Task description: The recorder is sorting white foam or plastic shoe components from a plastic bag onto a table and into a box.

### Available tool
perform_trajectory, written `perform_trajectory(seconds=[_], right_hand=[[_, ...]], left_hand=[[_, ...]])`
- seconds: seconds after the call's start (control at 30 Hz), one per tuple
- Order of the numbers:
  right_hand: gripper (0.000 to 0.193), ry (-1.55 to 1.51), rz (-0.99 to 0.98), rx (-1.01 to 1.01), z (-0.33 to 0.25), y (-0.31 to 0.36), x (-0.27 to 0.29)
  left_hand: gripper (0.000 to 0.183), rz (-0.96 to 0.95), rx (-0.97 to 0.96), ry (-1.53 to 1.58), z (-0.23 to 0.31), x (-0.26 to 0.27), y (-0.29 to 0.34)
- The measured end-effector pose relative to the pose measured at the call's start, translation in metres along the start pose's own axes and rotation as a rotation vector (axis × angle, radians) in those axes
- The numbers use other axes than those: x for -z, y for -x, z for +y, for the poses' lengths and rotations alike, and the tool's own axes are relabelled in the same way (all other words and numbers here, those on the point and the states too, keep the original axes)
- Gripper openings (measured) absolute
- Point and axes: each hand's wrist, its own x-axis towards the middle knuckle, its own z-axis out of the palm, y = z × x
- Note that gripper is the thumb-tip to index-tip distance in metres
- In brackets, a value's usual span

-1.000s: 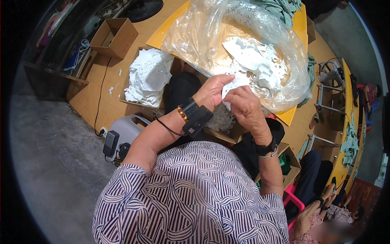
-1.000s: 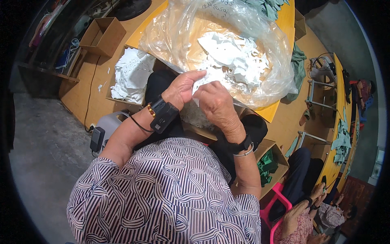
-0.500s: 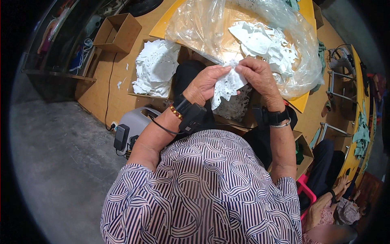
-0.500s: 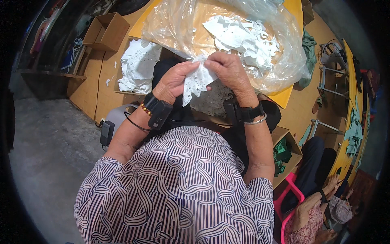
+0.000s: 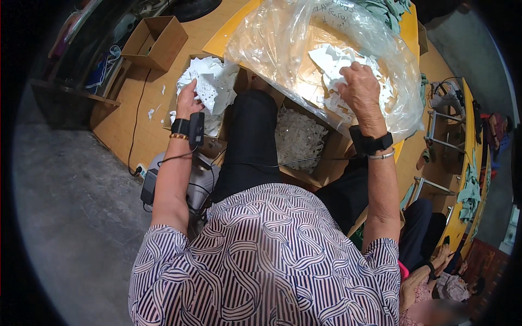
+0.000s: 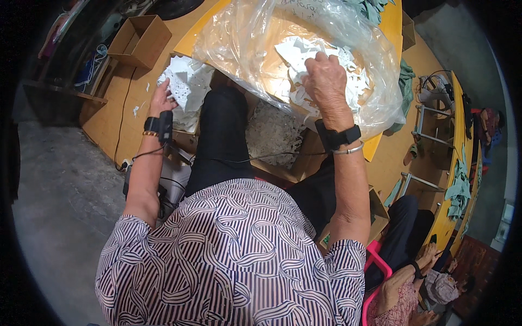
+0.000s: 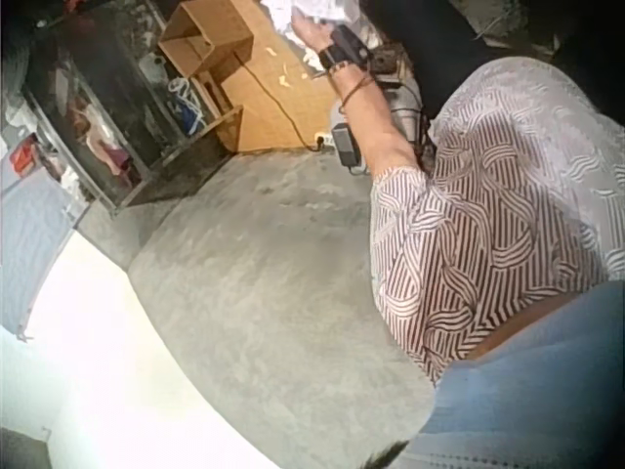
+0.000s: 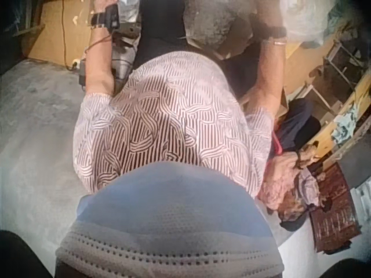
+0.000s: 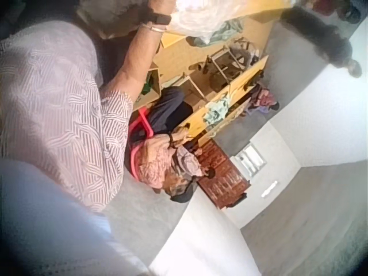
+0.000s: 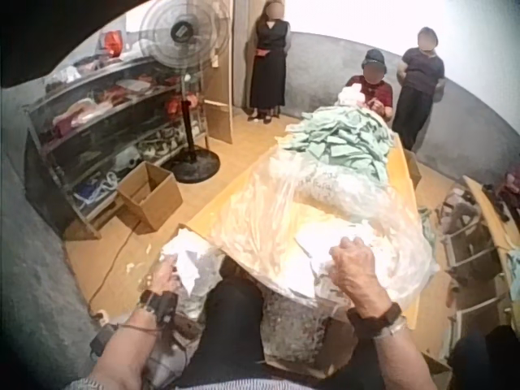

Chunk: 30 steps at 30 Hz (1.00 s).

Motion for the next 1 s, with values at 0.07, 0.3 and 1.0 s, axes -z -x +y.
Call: perform_trajectory(seconds=[0.07, 0.3, 1.0], right_hand=[[0.011, 0.243, -0.132, 0.101, 0.006, -0.003, -0.01], [0.01, -0.138, -0.001, -0.071, 0.043, -0.024, -0.012], [0.014, -0.592, 0.088, 0.114, -0.04, 0.08, 0.017]], left_hand=[[0.057, 0.335, 0.073, -0.299, -0.005, 0.007, -0.011], [0.033, -0.284, -0.068, -0.066, -0.009, -0.019, 0.048], [0.035, -0.758, 0.323, 0.383, -0.08, -0.206, 0.113]])
